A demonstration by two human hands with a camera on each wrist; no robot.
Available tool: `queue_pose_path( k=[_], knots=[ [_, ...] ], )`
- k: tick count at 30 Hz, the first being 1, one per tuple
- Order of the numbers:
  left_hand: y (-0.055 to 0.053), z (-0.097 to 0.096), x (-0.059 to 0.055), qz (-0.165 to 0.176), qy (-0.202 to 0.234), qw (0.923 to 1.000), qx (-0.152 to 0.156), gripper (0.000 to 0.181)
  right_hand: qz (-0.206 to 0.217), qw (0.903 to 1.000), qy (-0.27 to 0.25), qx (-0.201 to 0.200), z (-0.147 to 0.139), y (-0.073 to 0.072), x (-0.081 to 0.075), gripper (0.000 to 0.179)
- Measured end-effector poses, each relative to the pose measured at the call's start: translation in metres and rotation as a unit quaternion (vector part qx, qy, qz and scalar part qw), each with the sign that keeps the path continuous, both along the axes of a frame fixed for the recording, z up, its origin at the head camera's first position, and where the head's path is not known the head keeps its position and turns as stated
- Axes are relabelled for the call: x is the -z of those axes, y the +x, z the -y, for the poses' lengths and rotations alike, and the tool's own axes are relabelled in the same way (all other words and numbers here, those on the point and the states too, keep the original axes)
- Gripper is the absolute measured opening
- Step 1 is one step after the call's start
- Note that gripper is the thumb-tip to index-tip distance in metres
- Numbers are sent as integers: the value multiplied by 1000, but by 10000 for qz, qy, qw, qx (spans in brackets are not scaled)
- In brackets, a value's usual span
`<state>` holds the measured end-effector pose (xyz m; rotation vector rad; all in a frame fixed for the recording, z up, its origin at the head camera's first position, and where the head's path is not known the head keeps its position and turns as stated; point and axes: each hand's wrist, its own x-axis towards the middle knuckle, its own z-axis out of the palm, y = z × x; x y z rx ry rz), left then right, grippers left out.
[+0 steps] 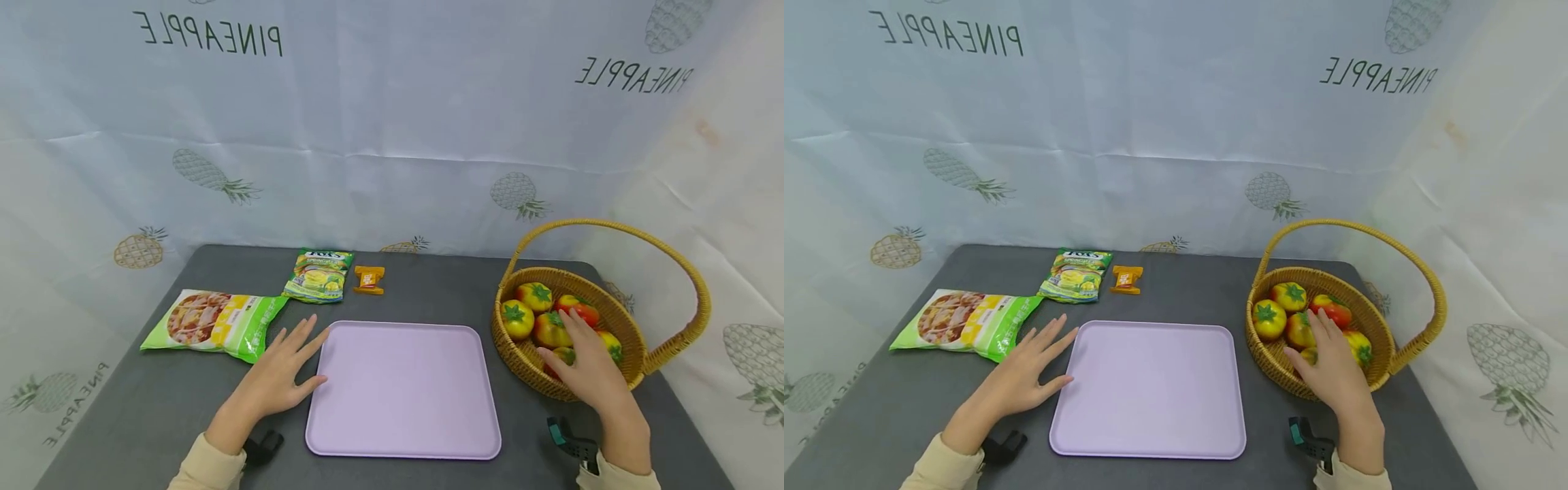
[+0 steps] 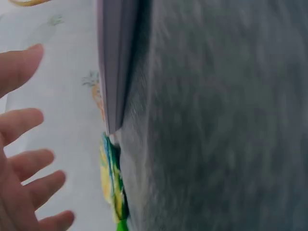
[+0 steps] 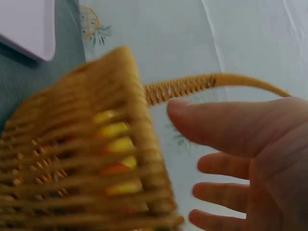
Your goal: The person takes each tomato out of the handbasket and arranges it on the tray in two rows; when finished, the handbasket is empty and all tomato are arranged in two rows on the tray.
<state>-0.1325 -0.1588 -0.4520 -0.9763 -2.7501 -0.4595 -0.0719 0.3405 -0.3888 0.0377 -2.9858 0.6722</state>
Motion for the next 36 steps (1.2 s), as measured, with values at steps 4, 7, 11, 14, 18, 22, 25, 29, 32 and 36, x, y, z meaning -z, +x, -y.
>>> queue_pose_path(
  k=[4, 7, 11, 14, 18, 22, 25, 29, 32, 36],
  knots=[
    [0, 3, 10, 706, 578, 9956, 215, 65, 423, 9990, 69, 106, -13, 5, -2, 82],
    [-1, 4, 17, 1148, 993, 9879, 306, 61, 738, 9968, 236, 221, -19, 8, -3, 83],
    [-3, 6, 29, 1329, 1465, 9792, 448, 58, 980, 9939, 406, 292, -24, 9, -3, 85],
    [-3, 6, 36, 1283, 1613, 9773, 497, 56, 1124, 9921, 435, 349, -27, 9, -2, 86],
    [-5, 7, 42, 1248, 1785, 9747, 497, 54, 1315, 9894, 446, 420, -30, 9, -2, 89],
    [-6, 6, 45, 1211, 1895, 9731, 508, 53, 1399, 9879, 473, 470, -31, 8, -1, 89],
    [-6, 6, 47, 1145, 1796, 9756, 529, 53, 1465, 9868, 499, 482, -31, 8, 0, 90],
    [-5, 7, 49, 1041, 1653, 9793, 537, 53, 1559, 9849, 561, 494, -30, 5, 1, 91],
    [-5, 8, 49, 994, 1621, 9805, 503, 53, 1591, 9842, 588, 509, -29, 2, 2, 91],
    [-6, 8, 48, 952, 1563, 9818, 508, 53, 1563, 9844, 622, 521, -29, 2, 2, 91]
  ],
)
